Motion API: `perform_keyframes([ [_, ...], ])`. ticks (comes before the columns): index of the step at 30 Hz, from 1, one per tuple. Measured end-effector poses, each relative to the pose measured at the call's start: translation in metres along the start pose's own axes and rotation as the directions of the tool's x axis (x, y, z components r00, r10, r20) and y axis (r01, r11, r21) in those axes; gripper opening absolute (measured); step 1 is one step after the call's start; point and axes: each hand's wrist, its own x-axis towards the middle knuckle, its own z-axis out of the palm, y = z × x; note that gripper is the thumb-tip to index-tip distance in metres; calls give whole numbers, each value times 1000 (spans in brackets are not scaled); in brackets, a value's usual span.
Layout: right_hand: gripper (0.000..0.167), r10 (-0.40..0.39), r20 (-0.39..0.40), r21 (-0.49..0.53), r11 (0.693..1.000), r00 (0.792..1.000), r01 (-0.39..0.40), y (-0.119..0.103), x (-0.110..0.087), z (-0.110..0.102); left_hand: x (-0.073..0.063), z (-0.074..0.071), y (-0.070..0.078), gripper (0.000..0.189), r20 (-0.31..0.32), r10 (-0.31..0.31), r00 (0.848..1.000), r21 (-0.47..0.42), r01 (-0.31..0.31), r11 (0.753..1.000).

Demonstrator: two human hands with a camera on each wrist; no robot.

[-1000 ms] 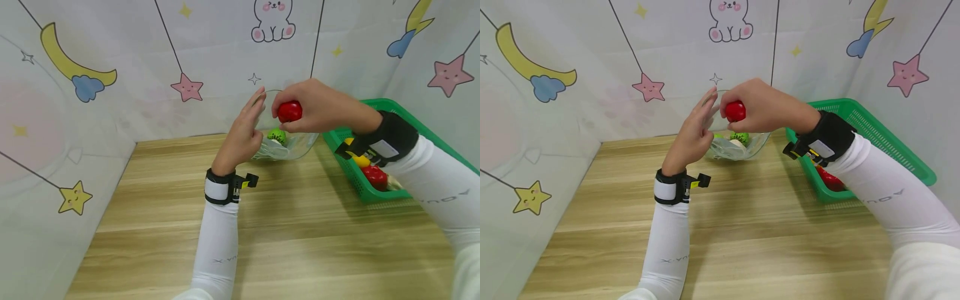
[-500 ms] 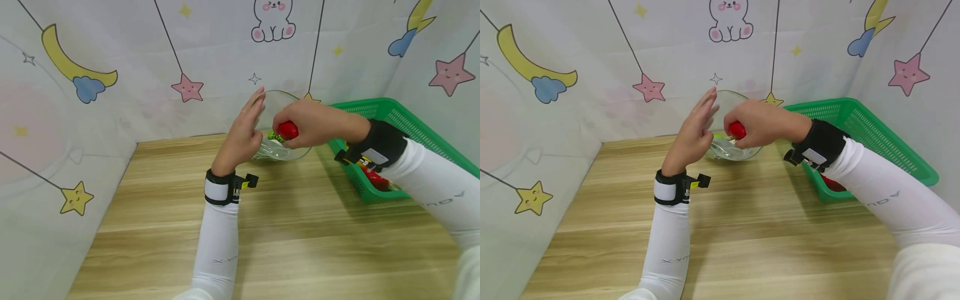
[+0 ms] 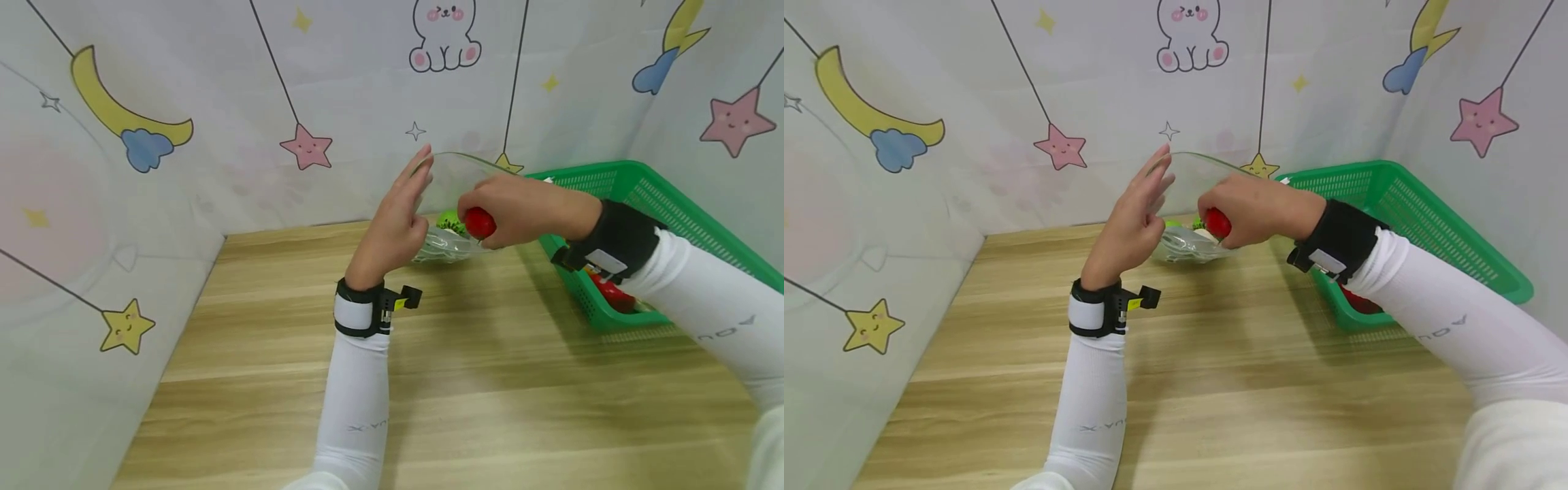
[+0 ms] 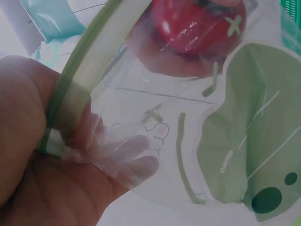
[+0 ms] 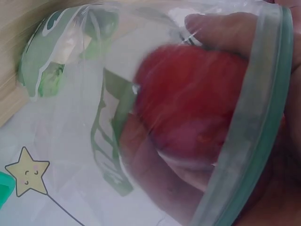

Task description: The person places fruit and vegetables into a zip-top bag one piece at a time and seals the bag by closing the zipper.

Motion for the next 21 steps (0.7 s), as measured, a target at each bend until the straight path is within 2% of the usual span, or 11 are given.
perform_keyframes([
  [3, 48, 70, 31, -22, 997, 997, -69, -1, 0, -1, 0, 0, 1, 82, 4, -4, 1000, 2, 4, 1000],
  [7, 57, 125, 49, -46, 991, 991, -123, -3, -2, -5, 1, -1, 3, 83, -2, -7, 1000, -2, 7, 1000],
  [15, 48, 102, 19, -21, 995, 995, -102, -4, -5, -7, 0, 1, 2, 82, -3, -4, 1000, -5, 4, 1000],
  [21, 44, 73, -32, 87, 994, 997, -70, -10, -16, -20, 0, 2, 3, 84, 9, -25, 1000, -57, 26, 998],
])
